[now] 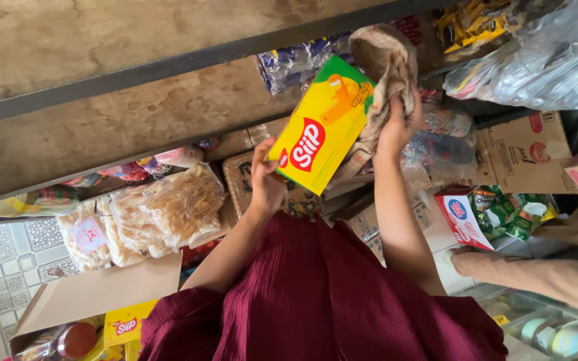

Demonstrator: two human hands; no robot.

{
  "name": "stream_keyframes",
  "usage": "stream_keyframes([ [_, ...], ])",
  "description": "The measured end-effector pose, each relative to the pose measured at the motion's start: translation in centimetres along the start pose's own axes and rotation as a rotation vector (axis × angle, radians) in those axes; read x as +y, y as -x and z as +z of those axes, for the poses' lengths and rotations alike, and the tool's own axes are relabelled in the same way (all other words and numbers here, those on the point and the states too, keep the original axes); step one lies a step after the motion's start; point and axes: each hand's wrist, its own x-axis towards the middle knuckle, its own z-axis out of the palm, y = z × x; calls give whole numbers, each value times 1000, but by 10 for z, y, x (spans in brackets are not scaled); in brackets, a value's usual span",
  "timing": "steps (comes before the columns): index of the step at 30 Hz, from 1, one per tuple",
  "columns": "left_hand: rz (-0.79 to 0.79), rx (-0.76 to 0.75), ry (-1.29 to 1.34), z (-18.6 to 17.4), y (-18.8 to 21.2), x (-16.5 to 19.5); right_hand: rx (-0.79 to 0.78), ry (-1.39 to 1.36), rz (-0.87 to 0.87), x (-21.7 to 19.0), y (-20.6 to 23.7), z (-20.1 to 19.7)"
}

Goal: The person wipes the surfaces of packaged snack items and a cardboard box on a store shelf using a cloth. They handle each item individually, wiping all sides before placing it back on the shelf.

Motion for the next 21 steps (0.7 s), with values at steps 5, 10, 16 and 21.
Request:
stream_keyframes([
  [5,-177,21,100,6,1,1,-144,343,-176,-12,38,24],
  [10,-235,86,219,-2,-4,10,-336,575,-491,-42,116,48],
  [16,-157,118,222,-9,0,19,-638,690,-763,-86,167,43],
  [21,-331,88,321,-10,1,23,-613,637,-646,-90,131,54],
])
